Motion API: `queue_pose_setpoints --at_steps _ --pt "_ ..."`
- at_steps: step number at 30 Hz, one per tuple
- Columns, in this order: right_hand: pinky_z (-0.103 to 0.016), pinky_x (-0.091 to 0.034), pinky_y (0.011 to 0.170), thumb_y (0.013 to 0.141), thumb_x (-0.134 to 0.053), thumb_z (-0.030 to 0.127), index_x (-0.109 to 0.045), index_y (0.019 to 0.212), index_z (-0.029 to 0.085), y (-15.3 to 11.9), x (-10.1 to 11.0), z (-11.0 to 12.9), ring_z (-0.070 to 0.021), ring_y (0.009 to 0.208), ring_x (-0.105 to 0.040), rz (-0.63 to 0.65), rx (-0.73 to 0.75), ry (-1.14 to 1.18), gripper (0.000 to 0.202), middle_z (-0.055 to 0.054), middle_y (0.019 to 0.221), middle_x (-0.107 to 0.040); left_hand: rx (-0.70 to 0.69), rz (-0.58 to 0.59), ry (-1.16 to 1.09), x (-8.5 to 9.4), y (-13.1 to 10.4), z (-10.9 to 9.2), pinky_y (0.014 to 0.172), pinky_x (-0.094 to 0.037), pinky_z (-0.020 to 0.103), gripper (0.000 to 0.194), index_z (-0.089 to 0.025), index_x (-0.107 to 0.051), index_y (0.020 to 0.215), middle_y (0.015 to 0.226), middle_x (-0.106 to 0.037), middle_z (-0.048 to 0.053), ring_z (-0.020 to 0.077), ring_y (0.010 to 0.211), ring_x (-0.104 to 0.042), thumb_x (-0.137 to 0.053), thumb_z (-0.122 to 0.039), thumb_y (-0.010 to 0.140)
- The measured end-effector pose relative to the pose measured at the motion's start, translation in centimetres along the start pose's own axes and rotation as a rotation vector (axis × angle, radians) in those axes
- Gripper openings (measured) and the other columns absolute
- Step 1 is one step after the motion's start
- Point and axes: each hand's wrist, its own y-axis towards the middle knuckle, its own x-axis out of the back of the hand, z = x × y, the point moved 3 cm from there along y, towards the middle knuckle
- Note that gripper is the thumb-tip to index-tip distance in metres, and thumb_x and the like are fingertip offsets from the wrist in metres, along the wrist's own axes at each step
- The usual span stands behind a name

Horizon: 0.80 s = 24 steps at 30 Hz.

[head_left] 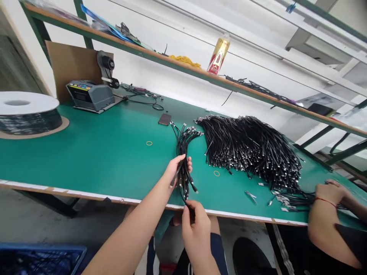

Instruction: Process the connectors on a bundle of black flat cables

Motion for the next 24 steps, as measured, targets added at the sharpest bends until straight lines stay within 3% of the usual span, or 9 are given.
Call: queue_pose_setpoints --at_steps 7,11,16,20,24 --pt "-0.027 -0.046 0.059 0.101 -0.047 0.030 -0.065 0.098 0.023 -0.7 1.0 0.4 -0.0197 0.066 -0.066 -0.046 0.146 -0.287 0.020 -0.003 0.077 -0.070 -0.001 -0.087 0.299 -0.3 0.5 2.4 0.060 -0.055 0.027 0.017 -0.013 -0.063 0.103 0.087 -0.065 0.002 0.0127 0.068 -0.062 -0.062 -0.029 0.095" --pt "-0.029 -0.048 0.063 0.101 -0.048 0.031 -0.064 0.109 0.024 -0.9 2.5 0.6 -0.0214 0.072 -0.070 -0.120 0.138 -0.355 0.020 -0.003 0.084 -0.073 0.074 -0.081 0.409 -0.5 0.6 3.1 0.058 -0.053 0.028 0.025 -0.013 -0.063 0.100 0.081 -0.064 0.001 0.0133 0.064 -0.062 -0.058 -0.038 0.097" --pt "-0.030 -0.050 0.063 0.101 -0.047 0.033 -0.059 0.128 0.023 0.8 4.9 0.2 -0.0226 0.075 -0.073 -0.211 0.070 -0.417 0.032 -0.006 0.098 -0.076 0.077 -0.068 0.478 -0.6 0.5 3.0 0.058 -0.053 0.029 0.035 -0.014 -0.063 0.095 0.075 -0.063 0.001 0.0142 0.062 -0.062 -0.051 -0.046 0.099" --pt "-0.031 -0.051 0.065 0.101 -0.045 0.035 -0.061 0.126 0.023 2.5 6.0 -0.2 -0.0246 0.079 -0.074 -0.120 0.001 -0.370 0.032 -0.007 0.099 -0.076 -0.008 -0.065 0.497 -0.3 0.6 3.0 0.059 -0.054 0.028 0.026 -0.014 -0.062 0.103 0.082 -0.064 0.001 0.0130 0.064 -0.062 -0.055 -0.038 0.099" --pt "-0.028 -0.053 0.063 0.097 -0.047 0.031 -0.061 0.120 0.019 4.6 5.7 0.0 -0.0201 0.072 -0.070 0.081 -0.030 -0.157 0.029 -0.006 0.090 -0.072 -0.038 -0.074 0.504 0.2 0.8 3.2 0.060 -0.055 0.028 0.021 -0.014 -0.062 0.108 0.088 -0.065 0.002 0.0128 0.067 -0.062 -0.059 -0.031 0.097"
